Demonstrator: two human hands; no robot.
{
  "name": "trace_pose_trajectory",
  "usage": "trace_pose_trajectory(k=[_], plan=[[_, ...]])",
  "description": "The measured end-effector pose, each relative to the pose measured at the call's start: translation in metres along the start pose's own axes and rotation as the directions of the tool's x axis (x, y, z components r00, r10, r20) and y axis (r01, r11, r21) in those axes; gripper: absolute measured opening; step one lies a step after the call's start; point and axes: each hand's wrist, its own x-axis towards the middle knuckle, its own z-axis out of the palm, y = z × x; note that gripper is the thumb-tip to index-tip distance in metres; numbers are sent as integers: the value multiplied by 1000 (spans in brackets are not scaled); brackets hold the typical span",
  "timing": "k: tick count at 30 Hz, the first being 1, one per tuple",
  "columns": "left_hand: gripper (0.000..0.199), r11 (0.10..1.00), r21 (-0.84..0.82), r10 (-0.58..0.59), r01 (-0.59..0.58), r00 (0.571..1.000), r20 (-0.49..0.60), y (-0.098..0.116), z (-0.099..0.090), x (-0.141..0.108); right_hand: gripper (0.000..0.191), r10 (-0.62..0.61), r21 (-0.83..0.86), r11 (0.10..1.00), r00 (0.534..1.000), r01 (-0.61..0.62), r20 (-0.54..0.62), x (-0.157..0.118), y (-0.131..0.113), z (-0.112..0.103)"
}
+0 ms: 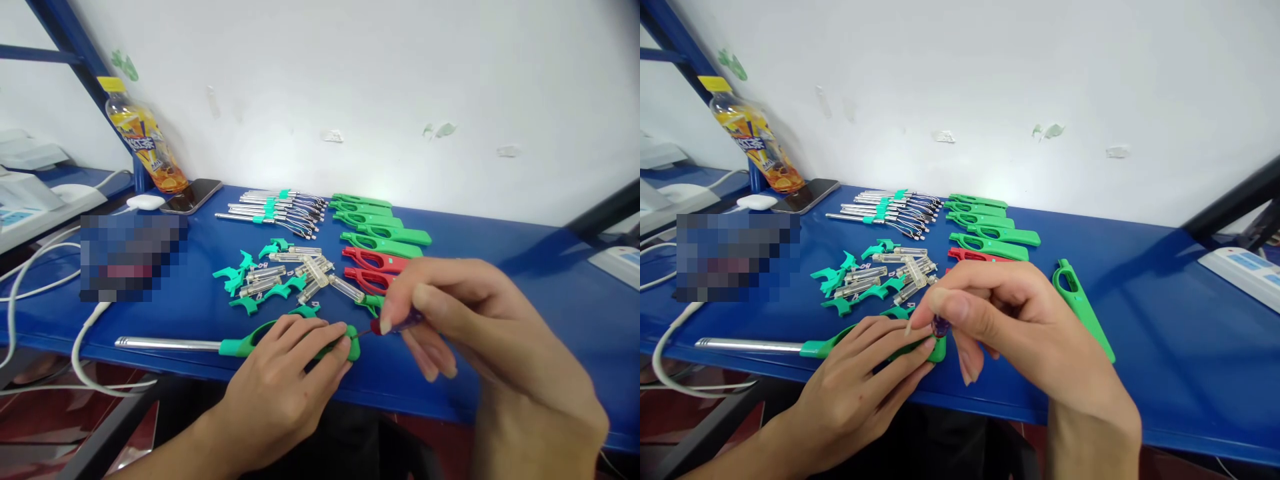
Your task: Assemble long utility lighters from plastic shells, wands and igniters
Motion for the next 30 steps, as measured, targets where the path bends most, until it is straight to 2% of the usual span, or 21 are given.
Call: trace_pose_trajectory(k=[4,8,12,16,21,24,25,27,30], plan=[[15,1000,6,6,-6,1000,-10,-1,0,1,22,19,-25,1000,1000,-19,-6,3,-6,6],[16,1000,12,0,0,1000,-8,0,0,0,18,27,21,999,996,-25,-81,3,-6,10],[16,1000,3,-11,11,1000,5,1,0,-1,26,36,58,998,991,-29,-127,2,-4,11],[16,1000,3,-7,7,1000,3,0,0,-1,29,-9,-14,1000,989,7,-147,3,-3,13],[16,1000,0,-16,16,1000,15,0,0,-1,27,-128,-169,981,969,93,-211,6,-1,12],[18,1000,-5,-20,20,999,25,1,0,0,6,-181,-261,955,976,143,-125,6,-1,6],[18,1000,-1,-16,16,1000,21,1,0,0,4,-182,-264,952,980,154,-84,6,-2,4],[17,1000,5,-12,12,1000,13,2,0,0,8,-182,-234,958,983,168,-40,6,-2,2],[16,1000,7,-13,13,1000,14,1,0,1,16,-198,-200,963,978,182,-64,7,-2,2]])
